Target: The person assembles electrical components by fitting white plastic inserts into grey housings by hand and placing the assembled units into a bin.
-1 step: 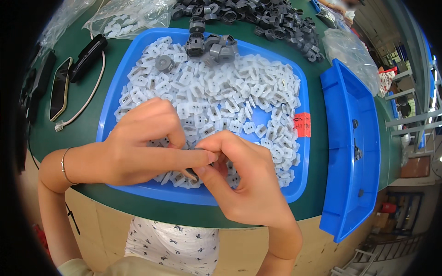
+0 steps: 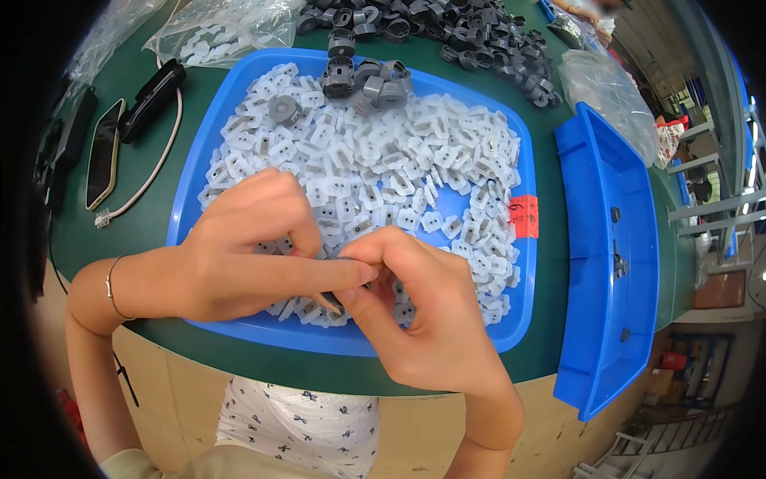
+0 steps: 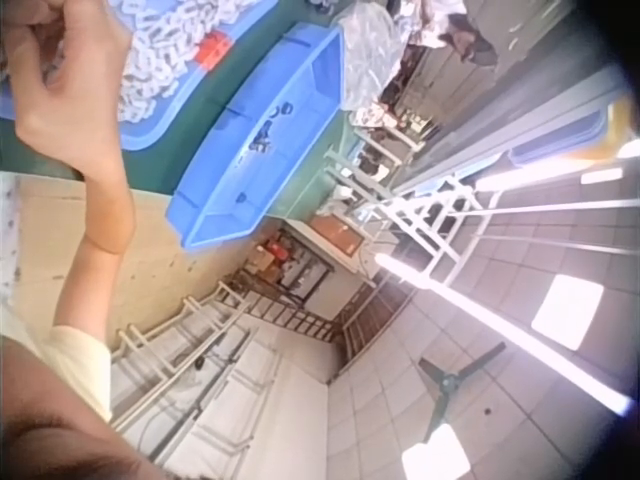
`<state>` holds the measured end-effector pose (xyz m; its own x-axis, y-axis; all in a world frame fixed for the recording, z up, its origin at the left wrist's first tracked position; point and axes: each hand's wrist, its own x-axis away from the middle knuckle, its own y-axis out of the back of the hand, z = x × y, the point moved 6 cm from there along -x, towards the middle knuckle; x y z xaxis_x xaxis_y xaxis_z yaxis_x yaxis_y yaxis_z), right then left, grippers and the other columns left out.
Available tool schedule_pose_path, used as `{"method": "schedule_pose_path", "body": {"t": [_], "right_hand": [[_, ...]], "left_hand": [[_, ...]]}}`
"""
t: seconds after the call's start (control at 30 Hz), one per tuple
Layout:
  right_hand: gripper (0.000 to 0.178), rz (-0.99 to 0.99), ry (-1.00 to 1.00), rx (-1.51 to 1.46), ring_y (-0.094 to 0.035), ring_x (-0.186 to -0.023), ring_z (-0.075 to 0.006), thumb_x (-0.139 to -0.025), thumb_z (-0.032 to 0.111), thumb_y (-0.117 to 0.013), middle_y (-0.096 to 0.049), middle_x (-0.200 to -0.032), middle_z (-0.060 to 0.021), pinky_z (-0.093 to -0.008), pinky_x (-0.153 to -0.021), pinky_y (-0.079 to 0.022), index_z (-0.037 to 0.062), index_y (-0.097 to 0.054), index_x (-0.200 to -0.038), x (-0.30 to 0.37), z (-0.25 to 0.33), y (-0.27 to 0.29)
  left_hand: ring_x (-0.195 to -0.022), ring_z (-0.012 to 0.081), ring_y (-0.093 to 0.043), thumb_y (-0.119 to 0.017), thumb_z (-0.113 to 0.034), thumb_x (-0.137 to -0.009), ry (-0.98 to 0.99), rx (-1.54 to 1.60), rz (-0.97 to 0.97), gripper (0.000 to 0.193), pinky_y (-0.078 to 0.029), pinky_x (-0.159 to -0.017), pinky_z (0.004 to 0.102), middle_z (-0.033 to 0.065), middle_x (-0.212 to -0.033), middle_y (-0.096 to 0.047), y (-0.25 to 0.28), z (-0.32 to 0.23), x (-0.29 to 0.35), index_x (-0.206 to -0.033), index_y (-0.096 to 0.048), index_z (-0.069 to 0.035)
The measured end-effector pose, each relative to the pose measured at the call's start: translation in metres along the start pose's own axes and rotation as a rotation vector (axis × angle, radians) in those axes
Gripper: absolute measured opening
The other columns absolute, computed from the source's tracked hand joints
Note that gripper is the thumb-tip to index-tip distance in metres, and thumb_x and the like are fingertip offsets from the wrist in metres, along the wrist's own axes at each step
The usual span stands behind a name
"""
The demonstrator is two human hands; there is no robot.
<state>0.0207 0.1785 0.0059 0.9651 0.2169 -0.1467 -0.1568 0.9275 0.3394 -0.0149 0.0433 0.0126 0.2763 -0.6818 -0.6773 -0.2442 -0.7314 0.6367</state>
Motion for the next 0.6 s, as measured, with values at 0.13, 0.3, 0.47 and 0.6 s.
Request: {"method": "schedule_pose_path", "body": {"t": [0.13, 0.3, 0.47, 0.6], "right_hand": [[0.014, 0.001, 0.030, 0.043, -0.055, -0.061, -0.0094, -0.078, -0.006, -0.060, -0.060, -0.074, -0.0047, -0.0217, -0.056, -0.043, -0.0007, -0.058, -0.091, 0.0006, 0.0013, 0.0003], [0.019, 0.012, -0.073, -0.146, -0.057, -0.072, -0.0096, -0.080, -0.006, -0.057, -0.061, -0.083, -0.0050, -0.0229, -0.065, -0.046, -0.0020, -0.058, -0.099, 0.0006, 0.0023, 0.0027], [0.025, 0.068, -0.113, -0.293, -0.056, -0.085, -0.0107, -0.081, -0.007, -0.054, -0.059, -0.097, -0.0058, -0.0254, -0.074, -0.047, -0.0020, -0.057, -0.105, 0.0025, 0.0026, 0.0028], [0.031, 0.111, -0.144, -0.341, -0.054, -0.088, -0.0104, -0.081, -0.009, -0.051, -0.057, -0.099, -0.0053, -0.0245, -0.075, -0.045, -0.0015, -0.055, -0.111, 0.0041, -0.0002, 0.0009]], "left_hand": [[-0.061, 0.0152, -0.042, -0.070, -0.009, -0.060, -0.027, -0.026, 0.020, 0.036, -0.030, -0.053, 0.0274, -0.0034, -0.069, -0.044, 0.0015, 0.0005, -0.0009, -0.095, -0.072, -0.015], [-0.061, 0.0135, -0.042, -0.074, -0.008, -0.059, 0.061, 0.029, -0.046, 0.041, -0.030, -0.052, 0.0259, -0.0040, -0.068, -0.046, 0.0030, 0.0027, -0.0030, -0.099, -0.072, -0.016], [-0.060, 0.0130, -0.042, -0.076, -0.009, -0.058, 0.044, 0.028, -0.070, 0.044, -0.030, -0.052, 0.0259, -0.0047, -0.067, -0.046, 0.0057, 0.0016, -0.0031, -0.101, -0.072, -0.017], [-0.059, 0.0132, -0.041, -0.076, -0.009, -0.055, 0.044, 0.021, -0.078, 0.046, -0.029, -0.052, 0.0257, -0.0043, -0.066, -0.046, 0.0053, 0.0007, -0.0022, -0.100, -0.072, -0.016]]}}
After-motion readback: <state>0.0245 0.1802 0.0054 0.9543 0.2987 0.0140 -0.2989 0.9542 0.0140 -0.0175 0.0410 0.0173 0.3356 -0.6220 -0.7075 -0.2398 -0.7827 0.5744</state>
